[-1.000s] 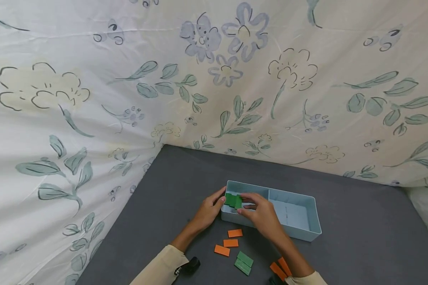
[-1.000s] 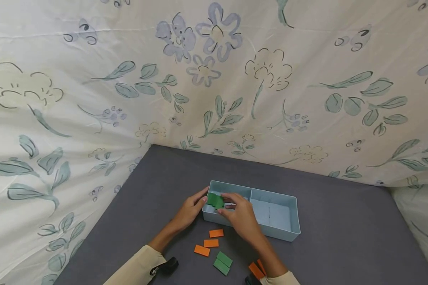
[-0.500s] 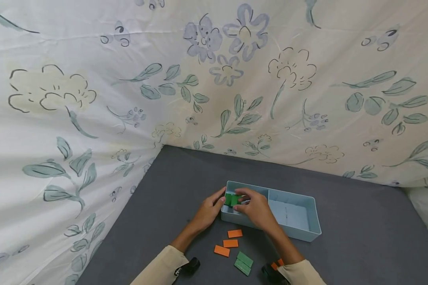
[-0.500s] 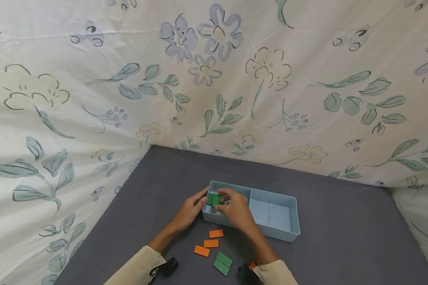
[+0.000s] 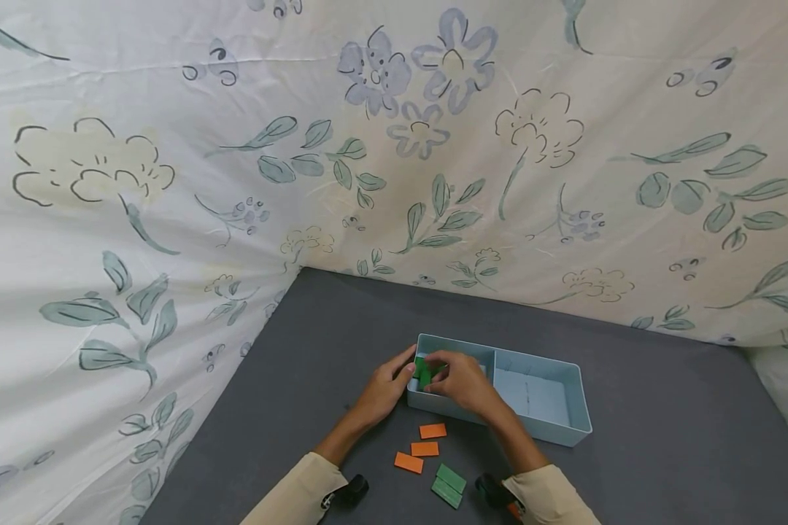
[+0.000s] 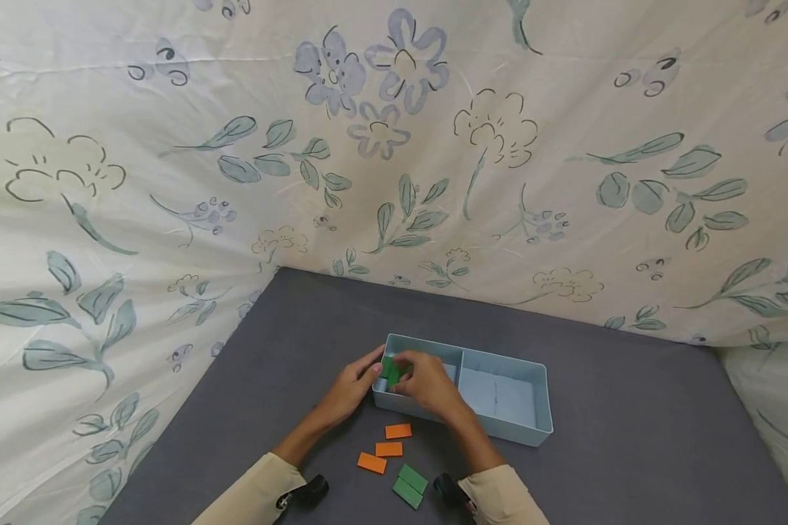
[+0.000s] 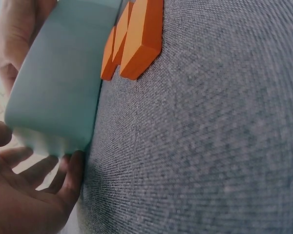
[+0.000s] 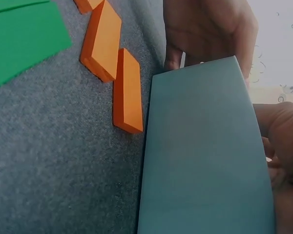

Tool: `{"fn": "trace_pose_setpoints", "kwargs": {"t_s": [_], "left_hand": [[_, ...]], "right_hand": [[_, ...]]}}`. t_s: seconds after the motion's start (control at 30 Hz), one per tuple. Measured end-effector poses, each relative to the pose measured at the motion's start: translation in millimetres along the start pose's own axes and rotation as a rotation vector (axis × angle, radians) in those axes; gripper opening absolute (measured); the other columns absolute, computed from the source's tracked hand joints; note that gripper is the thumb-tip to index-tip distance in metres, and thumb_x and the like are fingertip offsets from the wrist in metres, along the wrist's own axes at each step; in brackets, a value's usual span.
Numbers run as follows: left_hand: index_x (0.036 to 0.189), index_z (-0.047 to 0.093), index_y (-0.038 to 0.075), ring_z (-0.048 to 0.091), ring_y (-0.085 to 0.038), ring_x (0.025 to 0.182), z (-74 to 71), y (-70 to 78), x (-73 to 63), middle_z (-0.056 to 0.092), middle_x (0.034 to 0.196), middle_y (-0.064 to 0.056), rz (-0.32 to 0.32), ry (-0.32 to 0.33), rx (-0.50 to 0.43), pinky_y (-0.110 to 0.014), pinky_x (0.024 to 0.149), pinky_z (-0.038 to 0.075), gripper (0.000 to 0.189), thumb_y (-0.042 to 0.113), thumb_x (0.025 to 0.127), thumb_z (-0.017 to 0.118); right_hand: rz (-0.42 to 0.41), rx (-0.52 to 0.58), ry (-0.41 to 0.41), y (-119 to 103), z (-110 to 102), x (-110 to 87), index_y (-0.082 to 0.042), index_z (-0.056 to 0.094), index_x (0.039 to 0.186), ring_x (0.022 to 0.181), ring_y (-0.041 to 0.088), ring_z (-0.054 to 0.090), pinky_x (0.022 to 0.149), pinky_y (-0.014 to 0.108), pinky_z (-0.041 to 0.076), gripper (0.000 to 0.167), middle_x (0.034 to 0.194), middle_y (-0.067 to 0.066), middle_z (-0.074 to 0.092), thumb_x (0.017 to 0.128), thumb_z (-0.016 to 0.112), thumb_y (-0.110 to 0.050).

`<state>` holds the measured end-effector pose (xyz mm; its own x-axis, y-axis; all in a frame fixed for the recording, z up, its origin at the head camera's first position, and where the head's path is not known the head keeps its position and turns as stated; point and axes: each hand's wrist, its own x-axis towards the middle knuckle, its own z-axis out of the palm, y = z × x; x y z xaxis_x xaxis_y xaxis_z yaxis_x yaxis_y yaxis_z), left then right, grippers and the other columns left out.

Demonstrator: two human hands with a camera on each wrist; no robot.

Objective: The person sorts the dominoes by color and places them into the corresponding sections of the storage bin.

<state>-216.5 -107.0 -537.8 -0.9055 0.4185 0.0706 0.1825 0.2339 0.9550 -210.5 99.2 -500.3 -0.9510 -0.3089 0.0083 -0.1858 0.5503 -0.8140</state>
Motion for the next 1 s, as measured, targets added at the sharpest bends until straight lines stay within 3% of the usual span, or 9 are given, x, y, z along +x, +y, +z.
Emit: {"fn": "trace_pose_setpoints", "kwargs": {"t_s": [0.3,0.5,0.83,1.0], "left_hand": [[0.166,0.037,0.012,0.03,-0.032,0.159,-1.9,1.0,-2.6,0.034,0.171,-0.012,0.007,-0.009,-0.009,-0.057,0.127,0.028,0.054,0.028,0.116,0.048],[0.167,0.034,0.01,0.028,-0.033,0.16,-2.7,2.2,-3.5,0.032,0.172,-0.013,0.007,-0.023,-0.022,-0.058,0.128,0.027,0.055,0.028,0.116,0.047],[0.166,0.037,0.01,0.03,-0.032,0.159,-4.5,1.4,-5.0,0.035,0.17,-0.013,-0.001,-0.011,-0.009,-0.057,0.128,0.027,0.054,0.029,0.116,0.048],[0.167,0.035,0.01,0.031,-0.034,0.159,-4.0,1.4,-5.6,0.035,0.171,-0.013,0.005,-0.024,-0.011,-0.058,0.127,0.029,0.054,0.028,0.117,0.046]], "right_hand": [[-0.088,-0.011,-0.077,1,3,5.3,0.006,0.071,0.128,0.088,0.026,0.076,0.069,0.033,0.062,0.042,0.11,0.02,0.075,0.087,0.077,0.009],[-0.067,0.027,-0.109,2,5,5.9,0.007,0.069,0.13,0.096,0.031,0.076,0.077,0.04,0.064,0.04,0.111,0.021,0.075,0.091,0.076,0.008],[0.005,0.1,-0.048,-4,8,-0.7,0.0,0.07,0.133,0.098,0.028,0.077,0.08,0.04,0.065,0.04,0.116,0.018,0.075,0.094,0.076,0.003],[-0.012,0.113,-0.008,-4,4,-9.4,-0.003,0.069,0.137,0.102,0.029,0.076,0.081,0.04,0.064,0.041,0.12,0.018,0.075,0.096,0.078,-0.005]]}}
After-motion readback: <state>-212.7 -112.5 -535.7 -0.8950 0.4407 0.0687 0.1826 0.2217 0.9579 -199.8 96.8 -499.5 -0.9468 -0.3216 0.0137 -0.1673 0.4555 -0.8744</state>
